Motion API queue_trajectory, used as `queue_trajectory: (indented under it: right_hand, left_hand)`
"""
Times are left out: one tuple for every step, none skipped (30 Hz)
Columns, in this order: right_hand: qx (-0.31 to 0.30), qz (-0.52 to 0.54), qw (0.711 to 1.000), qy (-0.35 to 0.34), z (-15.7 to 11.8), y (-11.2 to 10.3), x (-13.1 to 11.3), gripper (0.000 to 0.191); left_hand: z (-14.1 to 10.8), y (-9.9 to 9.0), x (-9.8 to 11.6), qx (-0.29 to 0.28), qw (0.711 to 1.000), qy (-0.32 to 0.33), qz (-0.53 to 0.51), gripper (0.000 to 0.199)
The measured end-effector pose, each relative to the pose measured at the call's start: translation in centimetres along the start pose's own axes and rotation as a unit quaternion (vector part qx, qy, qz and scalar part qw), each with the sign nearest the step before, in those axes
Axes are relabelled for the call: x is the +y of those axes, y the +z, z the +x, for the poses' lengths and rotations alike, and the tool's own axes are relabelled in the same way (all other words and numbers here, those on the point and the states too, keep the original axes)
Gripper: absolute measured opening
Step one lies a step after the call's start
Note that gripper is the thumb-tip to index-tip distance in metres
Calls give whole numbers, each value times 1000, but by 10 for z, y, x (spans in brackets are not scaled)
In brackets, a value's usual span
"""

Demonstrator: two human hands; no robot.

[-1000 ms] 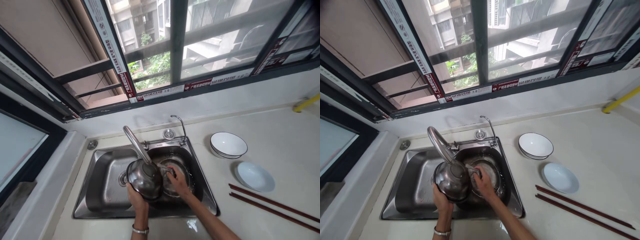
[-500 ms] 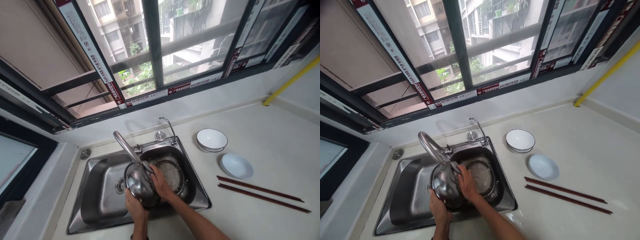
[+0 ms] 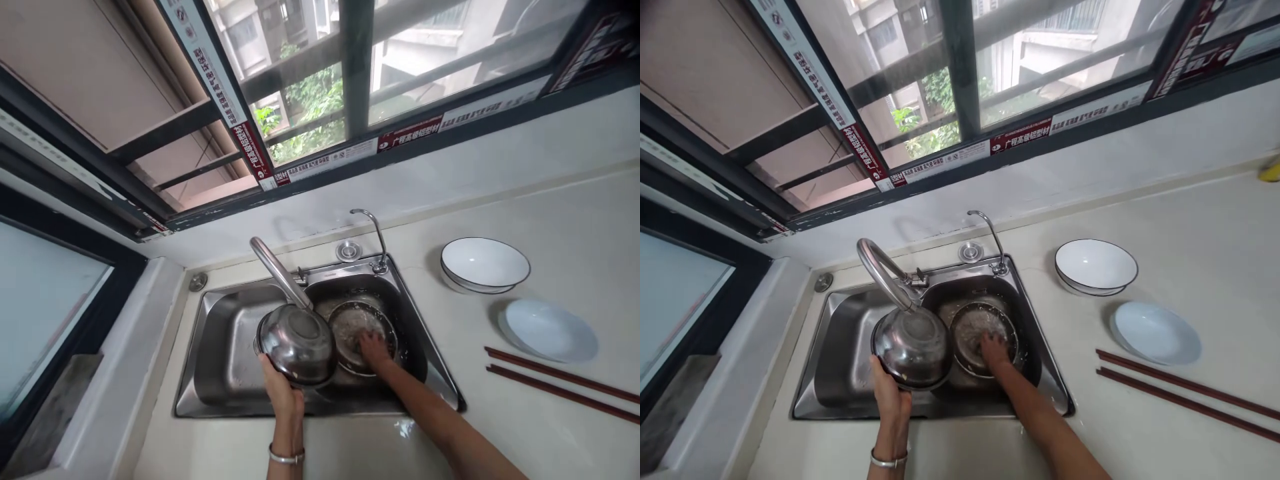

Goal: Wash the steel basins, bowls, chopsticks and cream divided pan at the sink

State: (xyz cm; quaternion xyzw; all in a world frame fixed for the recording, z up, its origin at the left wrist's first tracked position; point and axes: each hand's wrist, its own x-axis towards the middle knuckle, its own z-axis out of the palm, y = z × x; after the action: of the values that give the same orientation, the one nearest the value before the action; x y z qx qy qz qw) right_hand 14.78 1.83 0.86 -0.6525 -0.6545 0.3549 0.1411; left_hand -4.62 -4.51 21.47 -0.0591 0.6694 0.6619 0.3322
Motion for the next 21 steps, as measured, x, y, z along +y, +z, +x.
queue_trajectory:
  right_hand:
    - [-15, 9, 1000, -11, -3, 2, -5, 23]
    - [-26, 18, 999, -24, -5, 3, -10, 18]
    - [-32, 27, 998, -38, -6, 1, -16, 16]
    - [-31, 35, 998, -50, -5, -4, -21, 17]
    - [-22, 41, 997, -61, -5, -12, -25, 20]
    - [-9, 44, 997, -68, -3, -22, -31, 24]
    - [9, 49, 996, -78, -2, -35, -37, 27]
    - [33, 58, 993, -94, -2, -49, -45, 29]
    - [60, 71, 989, -117, -2, -63, -54, 29]
    - [87, 89, 982, -143, -2, -76, -66, 29]
    - [112, 109, 972, -173, -3, -88, -80, 29]
    - [130, 126, 964, -194, -3, -98, -95, 28]
    - [137, 137, 959, -206, -2, -105, -111, 27]
    - [133, 143, 958, -211, -1, -110, -127, 25]
    - [124, 144, 957, -217, 0, -112, -141, 23]
    - [107, 139, 959, -223, 2, -112, -155, 24]
    - [84, 129, 961, -231, 3, -111, -166, 26]
    - [61, 118, 961, -242, 3, -108, -174, 28]
    - [40, 106, 960, -256, 2, -104, -180, 29]
    - [24, 98, 956, -275, -1, -100, -184, 29]
    - [14, 93, 950, -297, -6, -96, -186, 29]
  left_hand:
    - [1, 1, -2, -9, 1000, -5, -7, 43]
    - [2, 1, -5, -24, 1000, -7, -11, 44]
    - [2, 3, -7, -40, 999, -7, -12, 44]
    - [3, 4, -10, -54, 998, -4, -9, 44]
    - [3, 6, -12, -64, 998, 0, -3, 44]
    - [3, 7, -15, -73, 997, 4, 5, 43]
    - [3, 9, -18, -80, 997, 6, 16, 43]
    - [3, 10, -21, -88, 996, 8, 27, 43]
    - [2, 11, -25, -99, 994, 11, 37, 42]
    - [2, 11, -29, -114, 992, 13, 48, 42]
    - [1, 12, -33, -131, 989, 18, 59, 42]
    - [0, 12, -38, -146, 986, 27, 72, 41]
    - [-2, 13, -42, -160, 982, 39, 88, 41]
    - [-5, 13, -46, -171, 978, 50, 106, 41]
    - [-7, 14, -48, -180, 974, 61, 123, 42]
    - [-10, 16, -50, -189, 970, 73, 138, 43]
    - [-13, 17, -51, -193, 966, 86, 151, 43]
    - [-15, 18, -51, -195, 963, 98, 160, 44]
    - [-16, 19, -50, -194, 961, 106, 167, 44]
    - [-15, 20, -49, -192, 960, 110, 171, 44]
    - [-14, 21, -47, -191, 960, 114, 170, 43]
